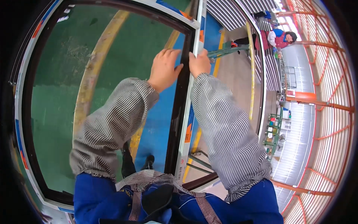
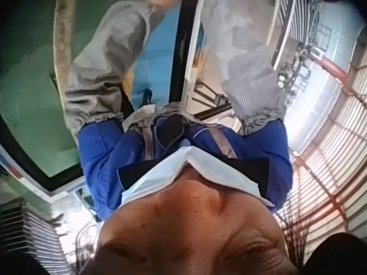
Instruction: Assemble metal or plastic window frames by inserting rubber gaskets and joining components.
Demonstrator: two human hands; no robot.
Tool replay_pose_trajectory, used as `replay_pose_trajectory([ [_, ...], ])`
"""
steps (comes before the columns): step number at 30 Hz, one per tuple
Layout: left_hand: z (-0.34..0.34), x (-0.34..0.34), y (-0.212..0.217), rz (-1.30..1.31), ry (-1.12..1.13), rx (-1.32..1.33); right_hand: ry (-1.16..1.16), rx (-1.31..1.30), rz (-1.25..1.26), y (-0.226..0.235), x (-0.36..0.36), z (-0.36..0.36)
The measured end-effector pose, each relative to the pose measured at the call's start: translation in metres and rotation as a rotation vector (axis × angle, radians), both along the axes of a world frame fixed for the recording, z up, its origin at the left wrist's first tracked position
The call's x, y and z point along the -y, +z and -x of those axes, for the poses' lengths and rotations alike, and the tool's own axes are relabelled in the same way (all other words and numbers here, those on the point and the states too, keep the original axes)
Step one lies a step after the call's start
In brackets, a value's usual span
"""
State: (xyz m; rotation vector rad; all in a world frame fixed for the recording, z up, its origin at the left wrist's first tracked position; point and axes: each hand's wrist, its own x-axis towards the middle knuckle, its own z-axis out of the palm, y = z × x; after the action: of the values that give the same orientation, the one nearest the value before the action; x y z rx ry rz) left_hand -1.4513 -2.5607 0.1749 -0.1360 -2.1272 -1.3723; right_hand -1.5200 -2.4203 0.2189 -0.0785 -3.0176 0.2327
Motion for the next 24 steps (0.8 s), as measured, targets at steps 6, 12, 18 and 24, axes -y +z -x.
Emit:
replay_pose_trajectory([
  [6, -0.072, 0.042, 0.009, 0.016, -0.288, -0.032, 0.026, 0.002, -0.02, 0.009, -0.003, -0.008],
  [12, -0.092, 0.049, -0.008, 0.17, -0.353, -0.038, 0.099, -0.07, -0.013, -0.014, -0.009, 0.001],
  [18, -0.09, 0.038, 0.002, 0.299, -0.37, -0.114, -0.167, 0.059, -0.176, 0.003, -0.016, 0.08],
  [24, -0.107, 0.02, 0.007, 0.261, -0.452, -0.198, -0.146, 0.037, -0.11, 0.004, -0.031, 0.099],
])
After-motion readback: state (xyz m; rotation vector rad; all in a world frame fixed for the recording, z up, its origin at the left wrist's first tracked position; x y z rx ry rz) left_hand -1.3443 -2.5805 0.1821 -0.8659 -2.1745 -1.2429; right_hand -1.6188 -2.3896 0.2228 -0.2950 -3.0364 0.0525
